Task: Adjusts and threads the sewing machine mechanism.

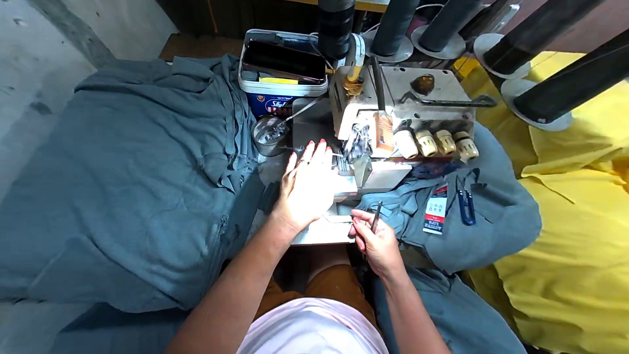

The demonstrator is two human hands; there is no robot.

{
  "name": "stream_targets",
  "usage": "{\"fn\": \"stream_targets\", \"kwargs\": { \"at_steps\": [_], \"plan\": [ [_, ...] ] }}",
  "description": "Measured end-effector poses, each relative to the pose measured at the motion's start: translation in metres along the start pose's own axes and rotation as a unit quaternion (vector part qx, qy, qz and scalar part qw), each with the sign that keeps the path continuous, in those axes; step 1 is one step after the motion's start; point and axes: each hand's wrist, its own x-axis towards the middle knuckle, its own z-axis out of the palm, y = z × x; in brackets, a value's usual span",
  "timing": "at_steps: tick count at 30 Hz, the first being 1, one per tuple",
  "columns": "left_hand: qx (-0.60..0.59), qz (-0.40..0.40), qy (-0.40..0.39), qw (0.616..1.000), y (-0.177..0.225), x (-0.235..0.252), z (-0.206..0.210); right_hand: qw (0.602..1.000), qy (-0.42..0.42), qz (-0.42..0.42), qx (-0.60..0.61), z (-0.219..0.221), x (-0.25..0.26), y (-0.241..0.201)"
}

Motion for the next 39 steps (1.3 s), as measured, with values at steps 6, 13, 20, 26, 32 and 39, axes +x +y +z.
{"fn": "stream_targets", "kwargs": {
  "at_steps": [6,13,20,26,32,39],
  "plan": [
    [0.017,-0.018,0.015,1.000,-0.004,0.002,0.000,1.000,0.007,-0.003,0.001,0.001,-0.001,0.000],
    [0.011,-0.045,0.030,0.998,-0.007,0.002,-0.002,1.000,0.008,-0.012,0.001,0.001,-0.001,0.003],
    [0.016,-0.050,0.030,0.998,-0.007,0.001,-0.004,1.000,0.012,-0.010,0.002,0.001,-0.002,0.002],
    [-0.035,0.030,0.059,0.997,-0.009,0.010,0.000,1.000,0.011,-0.016,-0.002,0.003,-0.003,0.001],
    [0.004,-0.008,-0.018,1.000,-0.001,0.017,-0.008,1.000,0.012,-0.015,0.001,0.002,-0.003,0.002],
    [0.016,-0.047,-0.006,0.999,-0.013,0.017,-0.009,1.000,0.012,-0.013,0.000,0.001,-0.003,0.002]
  ]
}}
